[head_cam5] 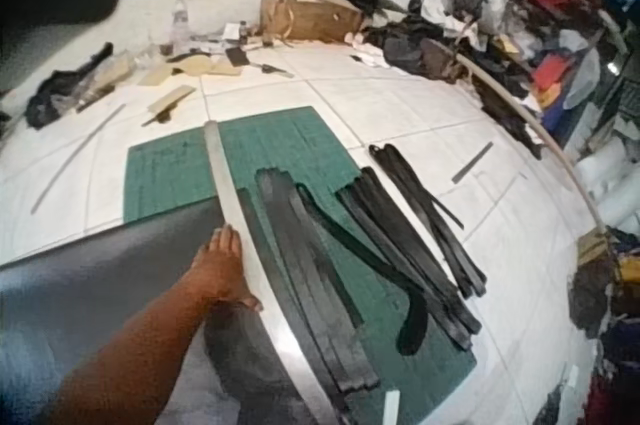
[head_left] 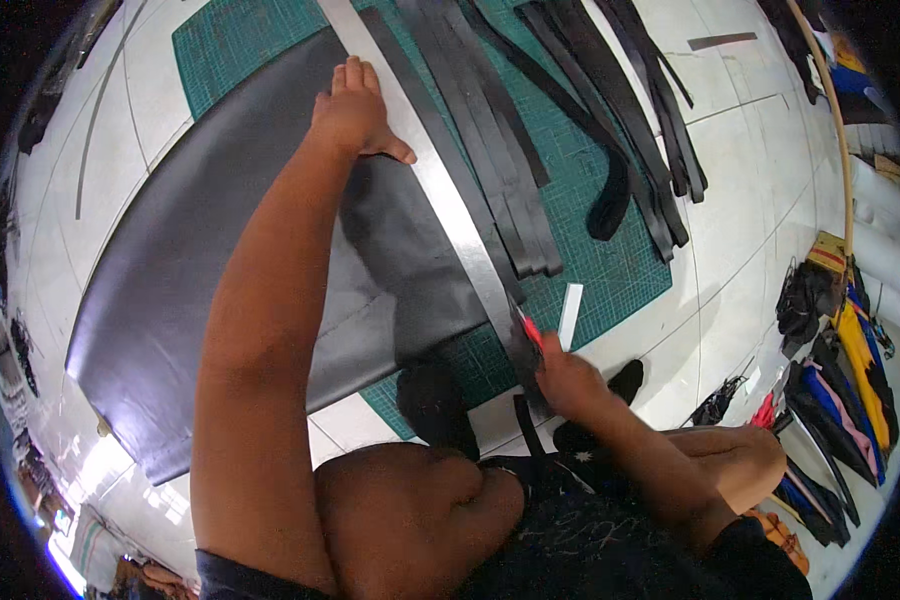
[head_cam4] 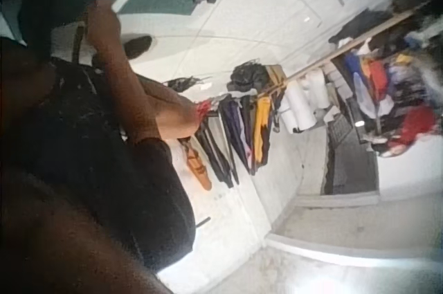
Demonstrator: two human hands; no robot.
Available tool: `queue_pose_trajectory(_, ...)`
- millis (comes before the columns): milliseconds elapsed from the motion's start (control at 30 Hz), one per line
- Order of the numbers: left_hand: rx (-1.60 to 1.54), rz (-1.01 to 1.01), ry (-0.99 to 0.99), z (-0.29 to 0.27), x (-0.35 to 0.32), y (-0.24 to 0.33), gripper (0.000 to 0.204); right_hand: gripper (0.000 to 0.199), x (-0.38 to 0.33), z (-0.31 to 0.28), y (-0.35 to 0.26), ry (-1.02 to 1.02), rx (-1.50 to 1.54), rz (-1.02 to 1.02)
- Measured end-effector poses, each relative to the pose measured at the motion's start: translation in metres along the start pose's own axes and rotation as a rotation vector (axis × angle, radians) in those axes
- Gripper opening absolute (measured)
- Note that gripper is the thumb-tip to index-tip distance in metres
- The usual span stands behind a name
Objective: Cutting long strips of black fabric using a box cutter and a metal ruler on a green cutting mat.
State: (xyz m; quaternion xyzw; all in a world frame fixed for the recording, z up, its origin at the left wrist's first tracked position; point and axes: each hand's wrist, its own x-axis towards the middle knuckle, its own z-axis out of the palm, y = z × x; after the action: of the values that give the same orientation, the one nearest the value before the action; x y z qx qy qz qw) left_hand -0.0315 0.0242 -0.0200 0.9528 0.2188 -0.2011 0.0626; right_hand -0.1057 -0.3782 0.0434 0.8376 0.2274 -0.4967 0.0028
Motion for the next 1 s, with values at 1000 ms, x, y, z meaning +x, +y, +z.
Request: queue_pose_trajectory(1000,-0.023,-0.042,-0.081,-0.012,-0.009,0.008,0.143,0.050,0.253,-0.222,-0.260,0.529,-0.007,-0.248)
